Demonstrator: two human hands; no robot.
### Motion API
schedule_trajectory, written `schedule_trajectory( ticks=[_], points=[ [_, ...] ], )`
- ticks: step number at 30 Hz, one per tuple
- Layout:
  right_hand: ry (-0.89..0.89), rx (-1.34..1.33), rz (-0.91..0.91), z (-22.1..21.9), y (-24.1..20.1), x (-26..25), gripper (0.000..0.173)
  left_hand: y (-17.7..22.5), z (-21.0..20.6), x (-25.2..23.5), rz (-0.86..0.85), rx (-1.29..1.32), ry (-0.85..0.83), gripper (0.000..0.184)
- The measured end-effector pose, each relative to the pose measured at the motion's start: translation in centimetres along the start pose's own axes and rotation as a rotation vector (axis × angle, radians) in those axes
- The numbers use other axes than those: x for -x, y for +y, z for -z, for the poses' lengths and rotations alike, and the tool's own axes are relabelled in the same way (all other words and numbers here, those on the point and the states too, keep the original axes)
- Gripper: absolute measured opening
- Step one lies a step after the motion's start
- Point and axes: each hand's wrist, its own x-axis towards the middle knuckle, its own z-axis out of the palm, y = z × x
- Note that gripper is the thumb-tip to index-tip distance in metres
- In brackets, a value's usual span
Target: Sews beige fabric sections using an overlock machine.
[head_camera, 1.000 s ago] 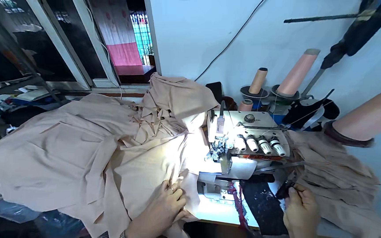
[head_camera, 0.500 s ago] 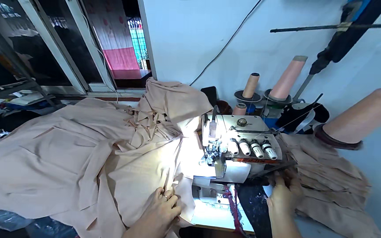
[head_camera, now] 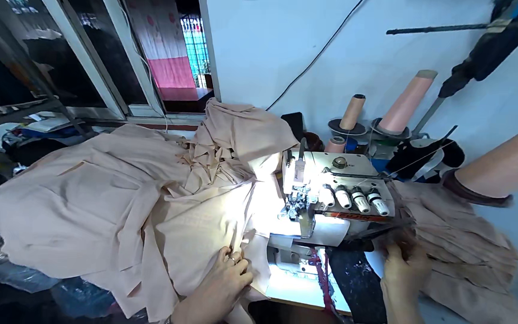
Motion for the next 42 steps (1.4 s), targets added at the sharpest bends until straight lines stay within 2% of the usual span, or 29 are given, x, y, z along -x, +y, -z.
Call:
schedule_trajectory(
  ticks=[3, 5, 7, 9, 12, 14, 17, 20, 23, 27, 32, 37, 42],
  points=[
    [0.058, 0.135, 0.273, 0.6, -1.6, 3.1, 0.034, 0.2, 0.3, 0.2, 0.006, 0.032, -0.025, 0.011],
    [-0.103, 0.027, 0.395, 0.0, -2.8, 6.5, 0.027, 0.6, 0.7, 0.3, -0.001, 0.048, -0.055, 0.008],
    [-0.404, -0.138, 0.371, -1.4, -3.4, 10.2, 0.016, 1.2, 1.2, 0.3, -0.019, 0.03, -0.06, 0.008],
    [-0.642, -0.187, 0.292, -3.3, -3.2, 13.3, 0.016, 1.9, 1.4, 0.6, -0.056, 0.013, -0.053, 0.005],
    [-0.854, -0.257, 0.1, -5.3, -3.2, 16.6, 0.029, 2.7, 1.6, 1.5, -0.131, 0.075, -0.124, 0.01],
    [-0.924, -0.272, 0.018, -5.8, -3.6, 18.2, 0.038, 2.8, 2.7, 2.1, -0.16, 0.257, -0.195, 0.011],
    [-0.972, -0.268, -0.041, -5.3, -4.8, 19.7, 0.025, 2.0, 6.9, 2.9, -0.098, 0.581, -0.105, 0.018],
    [-0.946, -0.388, -0.069, -5.0, -6.4, 20.0, 0.01, 0.6, 10.4, 2.9, -0.032, 0.619, 0.055, 0.029],
    [-0.921, -0.492, -0.058, -5.3, -8.1, 19.5, 0.012, -0.7, 9.1, 1.8, -0.003, 0.795, 0.117, 0.027],
    [-0.869, -0.493, -0.106, -6.1, -9.9, 19.5, 0.011, -0.8, 7.3, 1.1, 0.062, 0.944, 0.206, 0.019],
    [-0.929, -0.517, -0.115, -6.3, -10.2, 19.6, 0.02, 0.0, 7.4, 1.3, 0.044, 0.915, 0.278, 0.019],
    [-0.943, -0.53, -0.126, -6.1, -10.2, 19.8, 0.019, 0.3, 6.5, 1.3, 0.19, 0.833, 0.349, 0.018],
    [-0.925, -0.52, -0.109, -6.0, -10.0, 19.8, 0.019, 0.4, 5.9, 1.1, 0.217, 0.834, 0.383, 0.019]
  ],
)
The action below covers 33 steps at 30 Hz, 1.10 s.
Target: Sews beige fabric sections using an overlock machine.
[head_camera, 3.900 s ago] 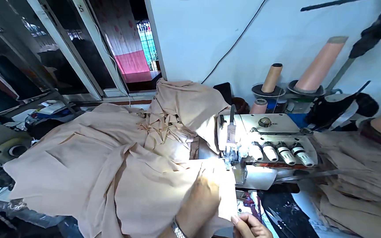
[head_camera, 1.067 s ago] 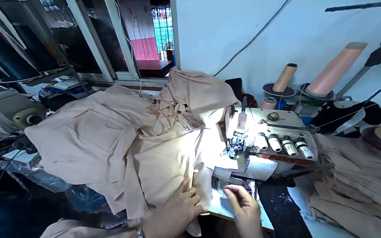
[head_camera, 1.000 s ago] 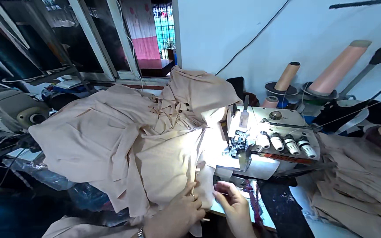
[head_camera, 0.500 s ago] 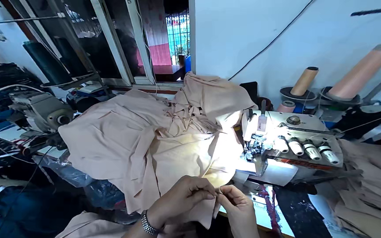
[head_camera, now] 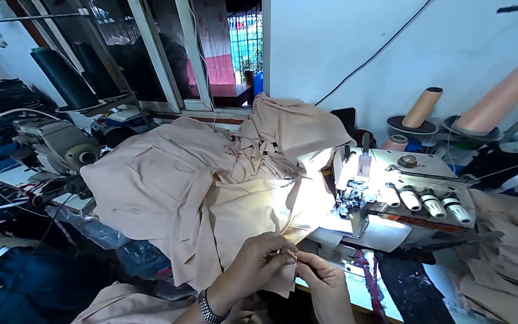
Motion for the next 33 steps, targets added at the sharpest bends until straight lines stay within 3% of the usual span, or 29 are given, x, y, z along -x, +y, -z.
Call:
schedule_trajectory(
  ticks=[5, 9, 11, 14, 19, 27, 33],
  points=[
    [0.004, 0.002, 0.051, -0.1, 0.5, -0.3, 0.016, -0.5, -0.5, -0.1, -0.027, -0.099, 0.068, 0.017],
    [-0.068, -0.07, 0.247, 0.0, 2.3, -0.9, 0.01, -0.9, -0.3, -0.7, -0.016, -0.124, 0.101, 0.018],
    [-0.139, -0.049, 0.268, 0.4, 3.6, -0.8, 0.02, -0.8, 0.4, -1.3, -0.002, -0.088, 0.15, 0.015],
    [-0.186, -0.018, 0.204, 1.1, 5.6, 0.0, 0.026, -0.6, 1.9, -2.5, 0.023, -0.049, 0.207, 0.009],
    [-0.151, -0.019, 0.053, 1.3, 6.4, 0.4, 0.011, -0.7, 2.8, -3.5, -0.001, -0.032, 0.242, 0.007],
    [-0.077, 0.018, -0.143, 0.6, 5.2, 0.0, 0.007, -0.4, 3.2, -4.2, 0.057, -0.006, 0.246, 0.006],
    [-0.073, -0.054, -0.029, 1.3, 2.6, -1.7, 0.006, 0.0, 4.5, -7.6, -0.051, -0.048, 0.144, 0.014]
  ],
)
